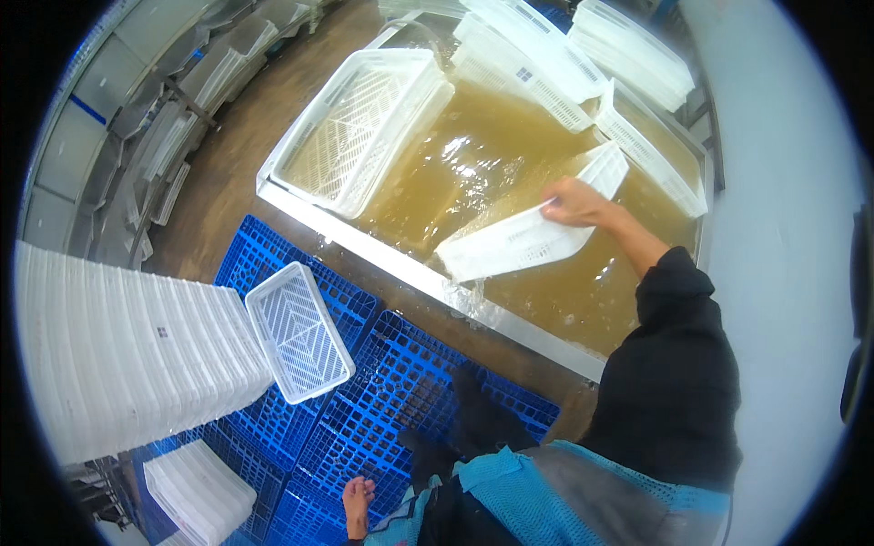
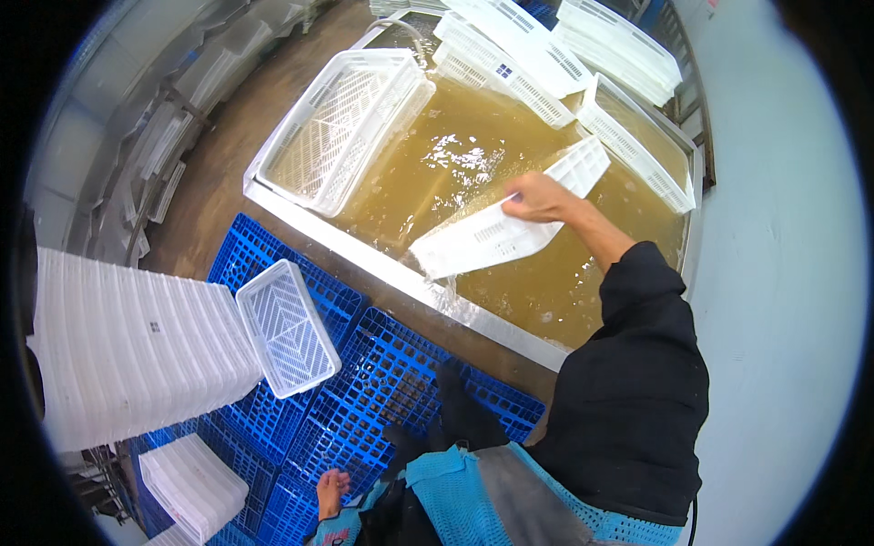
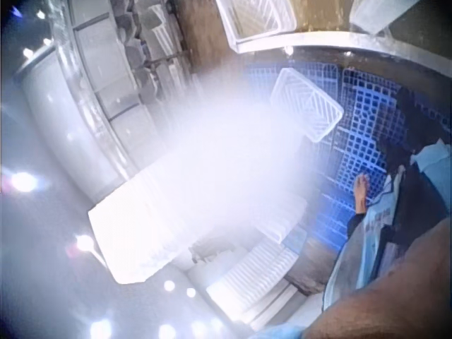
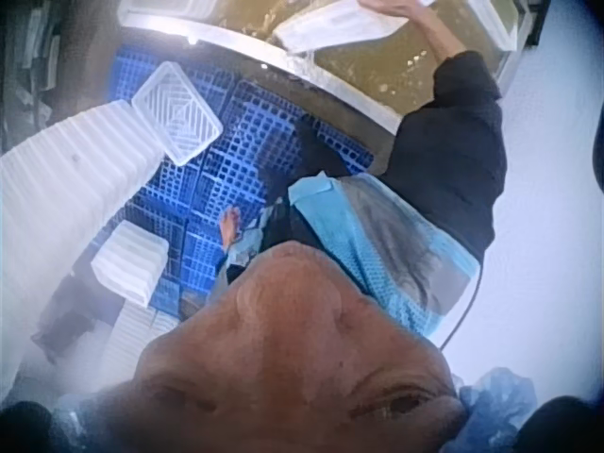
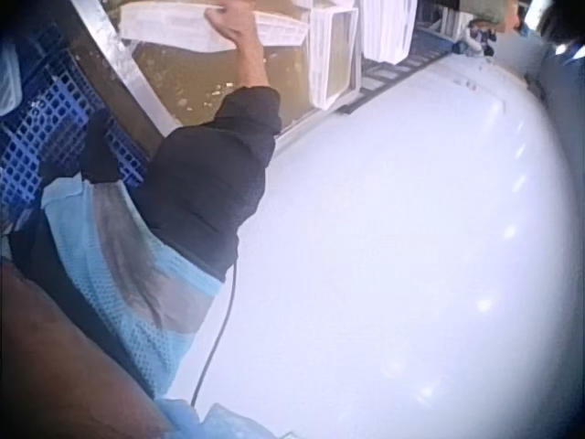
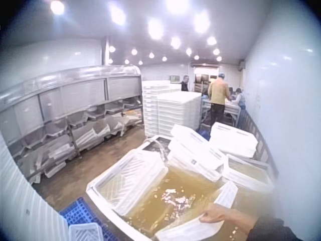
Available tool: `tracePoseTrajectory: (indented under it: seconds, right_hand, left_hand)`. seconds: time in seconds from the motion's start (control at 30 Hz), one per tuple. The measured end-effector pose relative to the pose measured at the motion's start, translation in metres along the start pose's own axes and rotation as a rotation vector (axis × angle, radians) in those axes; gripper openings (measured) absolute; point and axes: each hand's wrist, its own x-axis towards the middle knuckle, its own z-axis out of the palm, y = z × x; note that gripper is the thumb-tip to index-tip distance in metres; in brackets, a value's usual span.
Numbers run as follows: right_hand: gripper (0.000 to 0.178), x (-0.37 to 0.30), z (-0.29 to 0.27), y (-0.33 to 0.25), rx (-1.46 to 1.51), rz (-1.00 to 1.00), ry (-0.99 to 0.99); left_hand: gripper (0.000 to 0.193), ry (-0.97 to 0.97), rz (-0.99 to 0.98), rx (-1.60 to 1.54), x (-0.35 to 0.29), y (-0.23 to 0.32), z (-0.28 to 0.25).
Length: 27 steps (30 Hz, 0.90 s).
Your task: The person repeatedly picks up white plastic baskets, dips them into a water-filled tub, and places them onto a stack on a blue pallet. The person handles the baskets one at a time, rinsing them in the water and stacking them neatly.
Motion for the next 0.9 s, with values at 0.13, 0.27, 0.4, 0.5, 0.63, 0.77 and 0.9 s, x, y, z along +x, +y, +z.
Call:
tracePoseTrajectory:
  seconds: [0.13, 0.27, 0.4, 0.5, 0.63, 0.77, 0.9]
  right_hand:
    - [0.025, 0.007, -0.053, -0.017, 0.088, 0.137, 0.171]
    - [0.025, 0.01, -0.099, -0.018, 0.135, 0.114, 0.597]
    - [0.023, 0.004, -0.157, -0.022, 0.207, 0.287, 0.758]
    - [0.026, -0.009, -0.19, -0.039, 0.356, 0.286, 0.869]
    - [0.029, -0.02, -0.223, -0.078, 0.457, 0.288, 0.901]
    - [0.03, -0.019, -0.241, -0.132, 0.374, -0.028, 0.893]
    - [0.031, -0.001, -0.262, -0.196, 0.648, 0.101, 0.738]
  left_hand:
    - [0.025, 0.009, 0.022, 0.007, 0.003, 0.015, 0.007]
    - [0.027, 0.009, 0.034, 0.016, 0.017, 0.017, 0.003]
    - [0.025, -0.006, 0.149, -0.055, 0.024, 0.034, 0.002]
    - [0.027, -0.05, 0.223, -0.032, 0.029, 0.064, -0.001]
    - [0.033, -0.074, 0.334, 0.028, 0.031, 0.117, 0.005]
    - [0.034, -0.105, 0.415, -0.007, 0.015, 0.162, 0.015]
    - [0.033, -0.138, 0.472, -0.091, -0.003, 0.17, 0.012]
